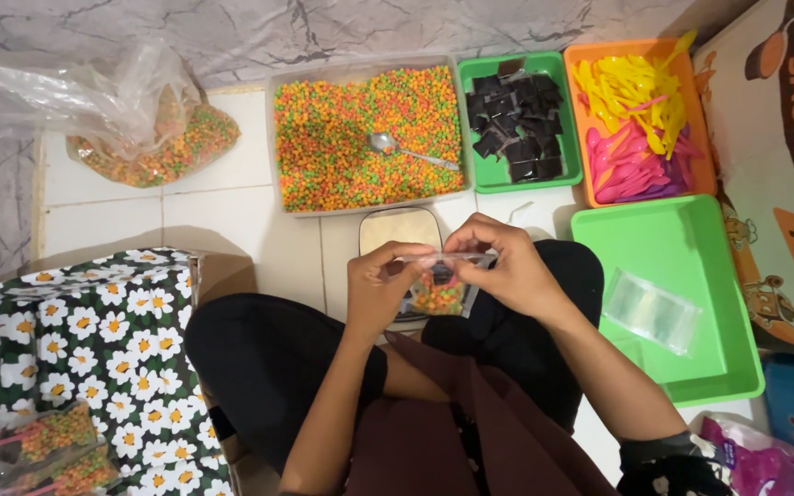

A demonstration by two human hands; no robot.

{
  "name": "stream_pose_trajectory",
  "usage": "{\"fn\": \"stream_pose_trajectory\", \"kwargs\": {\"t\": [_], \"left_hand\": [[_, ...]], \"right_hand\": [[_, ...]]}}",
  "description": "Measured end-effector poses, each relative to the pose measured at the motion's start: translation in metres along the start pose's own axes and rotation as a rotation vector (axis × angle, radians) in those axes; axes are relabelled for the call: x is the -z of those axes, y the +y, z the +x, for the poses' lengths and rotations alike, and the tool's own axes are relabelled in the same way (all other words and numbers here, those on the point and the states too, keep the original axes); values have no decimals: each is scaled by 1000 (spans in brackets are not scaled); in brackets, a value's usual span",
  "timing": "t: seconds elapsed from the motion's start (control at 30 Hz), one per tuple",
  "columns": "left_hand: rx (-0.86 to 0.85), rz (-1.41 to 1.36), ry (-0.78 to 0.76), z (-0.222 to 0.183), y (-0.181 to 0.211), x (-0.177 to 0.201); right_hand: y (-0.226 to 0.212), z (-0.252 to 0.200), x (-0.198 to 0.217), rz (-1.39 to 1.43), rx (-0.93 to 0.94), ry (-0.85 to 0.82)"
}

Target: The person scoops colorful candy beads from a tray into small plastic bags, weighs each bag on a digital scale, and seals them. They also add a small black packet to some bags before sealing. The sealed bags are placed into a cardboard box.

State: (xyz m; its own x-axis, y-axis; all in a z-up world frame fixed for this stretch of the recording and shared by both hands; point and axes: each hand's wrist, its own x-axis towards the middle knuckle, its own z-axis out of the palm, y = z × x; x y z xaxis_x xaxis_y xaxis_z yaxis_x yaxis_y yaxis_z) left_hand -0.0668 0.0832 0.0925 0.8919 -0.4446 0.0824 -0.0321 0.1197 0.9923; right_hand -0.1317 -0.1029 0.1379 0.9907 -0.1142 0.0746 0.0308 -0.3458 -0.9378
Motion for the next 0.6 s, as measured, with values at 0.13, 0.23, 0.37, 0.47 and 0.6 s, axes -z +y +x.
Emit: {"fn": "stream_pose_trajectory", "kwargs": {"t": [0.13,0.23,0.37,0.47,0.6], "left_hand": [[-15,-27,20,-1,-2,1],[-14,-17,-24,0,-1,3],[-20,-16,-63,2,4,4],[-8,-21,-80,2,0,5],[29,2,-87,3,-2,8]], "right_hand": [[2,0,-4,-36,7,7],[2,1,-6,-29,35,23],[4,3,-7,-36,61,37],[6,3,-7,-47,65,39],[22,4,-5,-42,39,0]]}}
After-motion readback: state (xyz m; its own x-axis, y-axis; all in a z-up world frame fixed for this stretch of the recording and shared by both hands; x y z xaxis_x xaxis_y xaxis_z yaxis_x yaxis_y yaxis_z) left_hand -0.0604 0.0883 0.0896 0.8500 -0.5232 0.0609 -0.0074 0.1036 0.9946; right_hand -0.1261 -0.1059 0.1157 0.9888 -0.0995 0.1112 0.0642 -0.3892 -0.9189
